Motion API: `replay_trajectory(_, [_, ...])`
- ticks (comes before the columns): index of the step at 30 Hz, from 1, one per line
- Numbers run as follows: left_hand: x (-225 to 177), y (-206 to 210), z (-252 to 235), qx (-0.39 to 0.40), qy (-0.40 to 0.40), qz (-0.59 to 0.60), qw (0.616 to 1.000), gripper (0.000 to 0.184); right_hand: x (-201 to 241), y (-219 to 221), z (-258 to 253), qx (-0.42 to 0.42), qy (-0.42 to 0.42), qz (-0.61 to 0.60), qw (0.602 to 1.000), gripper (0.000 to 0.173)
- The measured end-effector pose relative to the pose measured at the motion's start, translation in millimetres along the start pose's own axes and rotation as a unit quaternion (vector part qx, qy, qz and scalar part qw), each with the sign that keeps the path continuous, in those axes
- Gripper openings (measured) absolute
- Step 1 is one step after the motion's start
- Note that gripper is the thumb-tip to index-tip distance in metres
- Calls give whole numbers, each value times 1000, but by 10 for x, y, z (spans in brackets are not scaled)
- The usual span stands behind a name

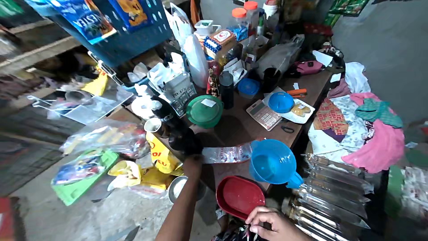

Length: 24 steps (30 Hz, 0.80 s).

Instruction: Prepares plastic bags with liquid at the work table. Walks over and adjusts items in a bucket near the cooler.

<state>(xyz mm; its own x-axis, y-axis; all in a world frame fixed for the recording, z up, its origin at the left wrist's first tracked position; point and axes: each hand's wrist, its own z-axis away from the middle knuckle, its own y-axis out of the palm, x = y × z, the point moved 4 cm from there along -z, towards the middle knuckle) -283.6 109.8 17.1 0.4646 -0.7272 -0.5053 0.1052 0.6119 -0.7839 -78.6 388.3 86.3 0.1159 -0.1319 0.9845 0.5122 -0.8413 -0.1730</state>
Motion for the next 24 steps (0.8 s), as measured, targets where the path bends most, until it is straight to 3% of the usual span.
replay_trajectory(3, [6, -54, -7, -8, 51, -3, 999, 32, 21, 145, -478, 2, -2, 43, 999, 24])
replay_trajectory(9, [-97, -219, 142, -26, 224, -162, 961, 32, -36, 212, -1602, -51, 139, 195, 970, 32])
replay_trajectory(12, [-113, -263, 162, -38, 261, -161, 951, 30, -252, 208, -2072, -91, 197, 275, 937, 57])
replay_trajectory(14, [-163, -321, 189, 8, 241, -119, 963, 31, -403, 222, -2294, -91, 226, 308, 920, 83])
replay_trajectory(16, [-190, -325, 193, 52, 249, -41, 966, 29, -529, 252, -2432, -86, 234, 327, 912, 91])
replay_trajectory(22, [-278, -373, 228, 121, 240, 124, 955, 21, -767, 235, -2517, -93, 252, 317, 910, 49])
replay_trajectory(24, [-263, -442, 202, 115, 232, 198, 945, 19, -851, 179, -2499, -102, 256, 309, 910, 49])
